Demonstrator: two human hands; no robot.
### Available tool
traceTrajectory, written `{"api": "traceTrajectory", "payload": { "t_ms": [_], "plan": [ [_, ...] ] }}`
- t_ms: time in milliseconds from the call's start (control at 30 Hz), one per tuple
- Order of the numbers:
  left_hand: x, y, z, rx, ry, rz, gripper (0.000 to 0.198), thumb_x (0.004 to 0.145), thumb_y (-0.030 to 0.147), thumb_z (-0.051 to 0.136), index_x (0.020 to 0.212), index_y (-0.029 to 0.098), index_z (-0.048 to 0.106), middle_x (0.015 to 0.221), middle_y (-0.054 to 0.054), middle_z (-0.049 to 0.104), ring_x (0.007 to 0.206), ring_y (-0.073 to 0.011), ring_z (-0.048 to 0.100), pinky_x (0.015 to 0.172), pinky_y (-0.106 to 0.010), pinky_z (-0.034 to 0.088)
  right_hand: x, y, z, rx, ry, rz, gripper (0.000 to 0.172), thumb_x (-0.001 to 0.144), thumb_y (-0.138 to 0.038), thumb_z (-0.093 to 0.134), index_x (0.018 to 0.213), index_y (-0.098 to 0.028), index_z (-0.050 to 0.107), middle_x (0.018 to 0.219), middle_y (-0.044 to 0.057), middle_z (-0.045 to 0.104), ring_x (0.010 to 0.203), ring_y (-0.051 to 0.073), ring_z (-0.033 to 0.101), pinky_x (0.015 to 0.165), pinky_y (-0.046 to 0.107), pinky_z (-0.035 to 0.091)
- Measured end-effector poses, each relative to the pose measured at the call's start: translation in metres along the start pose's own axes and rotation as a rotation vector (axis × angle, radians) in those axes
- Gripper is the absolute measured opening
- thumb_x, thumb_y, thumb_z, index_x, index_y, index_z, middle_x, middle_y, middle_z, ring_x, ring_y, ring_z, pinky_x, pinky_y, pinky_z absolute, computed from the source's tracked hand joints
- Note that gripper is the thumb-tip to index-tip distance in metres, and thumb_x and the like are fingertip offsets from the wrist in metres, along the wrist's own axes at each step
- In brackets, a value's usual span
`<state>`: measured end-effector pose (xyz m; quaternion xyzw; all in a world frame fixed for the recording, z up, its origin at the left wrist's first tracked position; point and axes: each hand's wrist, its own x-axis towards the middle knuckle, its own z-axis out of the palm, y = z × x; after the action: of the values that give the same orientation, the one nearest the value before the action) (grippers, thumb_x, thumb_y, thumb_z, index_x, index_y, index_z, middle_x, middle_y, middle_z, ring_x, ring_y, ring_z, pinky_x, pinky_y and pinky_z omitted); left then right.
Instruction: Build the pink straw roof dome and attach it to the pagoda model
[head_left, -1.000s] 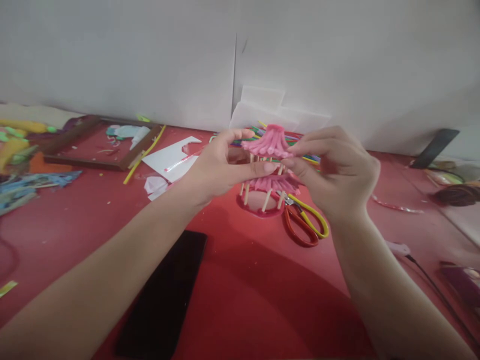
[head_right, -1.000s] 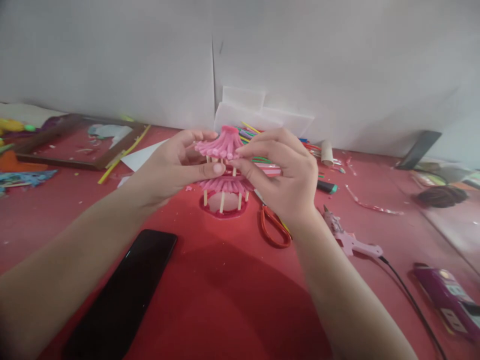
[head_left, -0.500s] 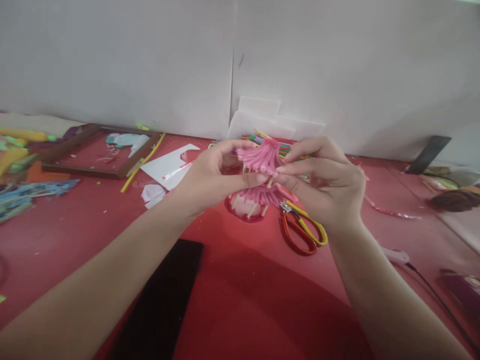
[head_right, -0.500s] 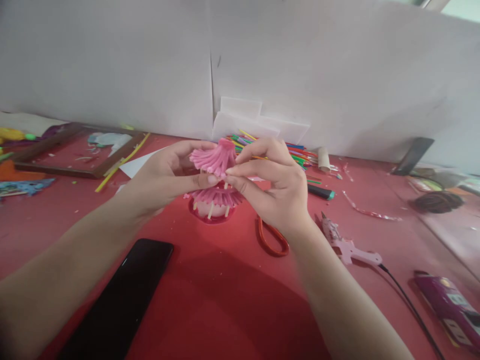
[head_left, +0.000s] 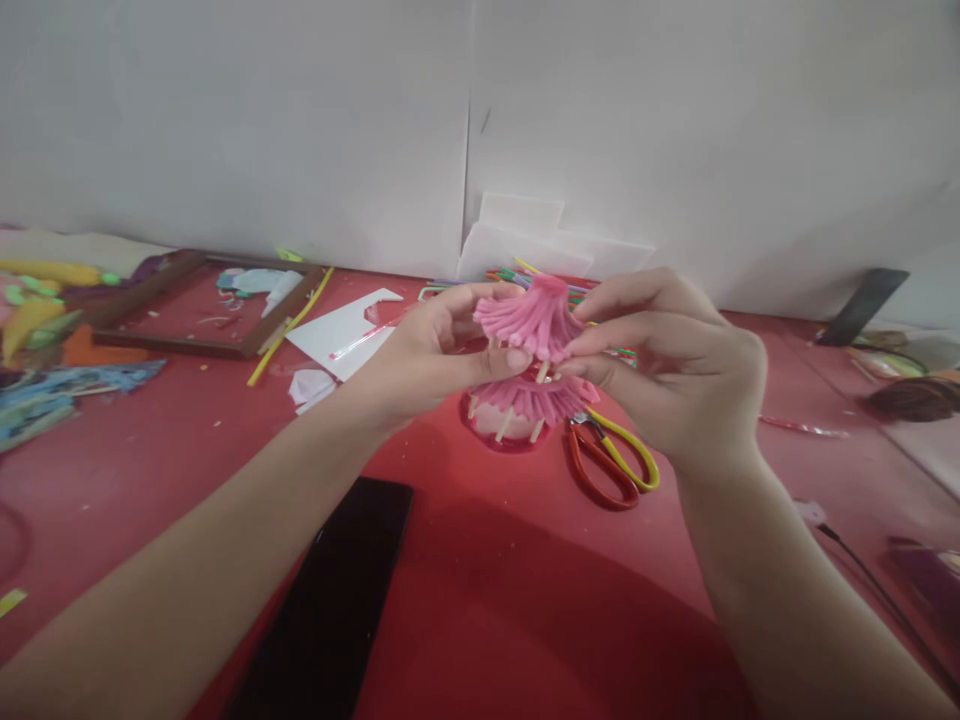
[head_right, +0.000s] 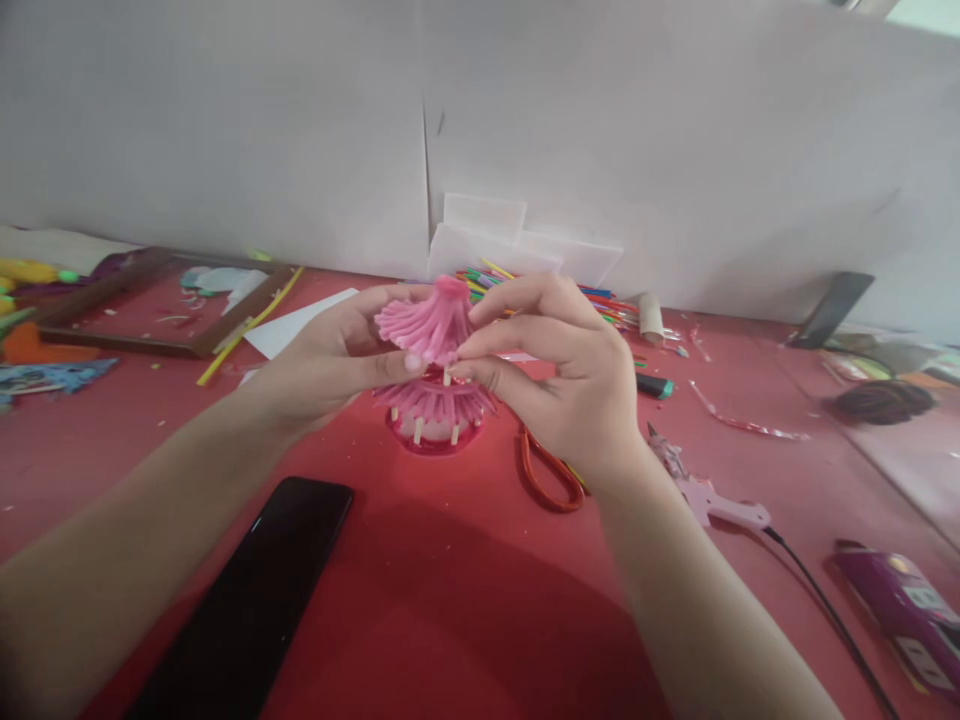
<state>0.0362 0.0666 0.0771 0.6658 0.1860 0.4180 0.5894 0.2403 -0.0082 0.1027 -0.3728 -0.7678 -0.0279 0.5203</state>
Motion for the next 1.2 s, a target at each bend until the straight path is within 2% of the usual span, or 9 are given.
{"api": "traceTrajectory", "payload": {
  "t_ms": [200,367,467,600,833,933,1033,1133,1200],
  "plan": [
    [0.000,0.004,0.002,-0.050,-0.006,-0.052,0.047,0.073,0.032,0.086,0.115,0.026,0.066,0.106,-0.004,0.075,0.102,-0.0261,0.072,0.083,-0.039,0.062,-0.001,0.004,0.003,0.061,0.019,0.050,0.011,0.081,-0.017,0.077,0.082,-0.027,0.072,0.099,0.001,0.067,0.096,0.020,0.064,0.087,0.040,0.054],
    [-0.002,0.011,0.004,-0.131,-0.001,-0.087,0.051,0.075,0.035,0.084,0.120,0.021,0.064,0.114,-0.007,0.074,0.114,-0.0282,0.067,0.088,-0.034,0.059,0.000,0.006,0.006,0.316,0.054,0.054,0.027,0.077,-0.016,0.081,0.100,-0.025,0.072,0.096,0.001,0.072,0.098,0.022,0.067,0.093,0.045,0.054],
    [-0.003,0.011,0.003,-0.110,-0.020,-0.084,0.048,0.076,0.036,0.083,0.118,0.021,0.066,0.112,-0.007,0.074,0.111,-0.0281,0.068,0.089,-0.035,0.059,0.001,0.003,0.004,0.266,0.061,0.065,0.016,0.082,-0.013,0.075,0.091,-0.027,0.073,0.096,0.001,0.072,0.096,0.020,0.067,0.091,0.044,0.055],
    [-0.002,0.009,0.003,-0.117,-0.075,-0.110,0.050,0.076,0.036,0.083,0.119,0.021,0.065,0.110,-0.007,0.073,0.111,-0.0280,0.068,0.092,-0.038,0.059,0.003,0.001,0.000,0.206,0.014,0.043,0.014,0.084,-0.012,0.072,0.084,-0.026,0.071,0.096,0.001,0.068,0.095,0.019,0.065,0.088,0.041,0.054],
    [-0.003,0.006,-0.006,-0.031,-0.135,-0.097,0.058,0.078,0.039,0.081,0.130,0.025,0.059,0.129,-0.008,0.065,0.123,-0.0304,0.061,0.097,-0.040,0.057,0.002,0.010,-0.003,0.197,-0.076,0.015,0.009,0.084,-0.019,0.074,0.085,-0.026,0.070,0.100,0.003,0.064,0.099,0.020,0.063,0.089,0.043,0.054],
    [-0.004,-0.003,-0.016,0.039,-0.223,-0.098,0.061,0.080,0.035,0.080,0.134,0.029,0.054,0.135,-0.007,0.062,0.125,-0.0290,0.060,0.096,-0.036,0.056,-0.003,0.015,0.001,0.144,-0.122,-0.031,0.014,0.080,-0.025,0.079,0.091,-0.028,0.071,0.100,0.004,0.068,0.098,0.023,0.066,0.088,0.044,0.055],
    [-0.004,-0.018,-0.023,0.079,-0.351,-0.137,0.069,0.080,0.025,0.079,0.140,0.031,0.047,0.143,-0.007,0.056,0.125,-0.0266,0.060,0.096,-0.034,0.056,-0.017,0.018,0.008,0.097,-0.184,-0.127,0.008,0.084,-0.021,0.075,0.088,-0.025,0.071,0.095,0.004,0.069,0.094,0.021,0.067,0.084,0.040,0.056],
    [-0.004,-0.032,-0.030,0.092,-0.465,-0.187,0.074,0.082,0.020,0.074,0.147,0.033,0.039,0.153,-0.010,0.046,0.131,-0.0272,0.056,0.101,-0.037,0.053,-0.039,0.022,0.020,0.046,-0.164,-0.222,0.008,0.085,-0.015,0.073,0.087,-0.023,0.070,0.092,0.004,0.069,0.092,0.019,0.066,0.083,0.040,0.055],
    [-0.005,-0.037,-0.037,0.125,-0.545,-0.184,0.079,0.084,0.019,0.070,0.152,0.035,0.031,0.159,-0.009,0.036,0.142,-0.0285,0.045,0.109,-0.041,0.047,-0.055,0.025,0.027,-0.024,-0.126,-0.263,0.011,0.084,-0.013,0.073,0.089,-0.022,0.069,0.092,0.004,0.070,0.090,0.019,0.066,0.082,0.040,0.056]
  ]
}}
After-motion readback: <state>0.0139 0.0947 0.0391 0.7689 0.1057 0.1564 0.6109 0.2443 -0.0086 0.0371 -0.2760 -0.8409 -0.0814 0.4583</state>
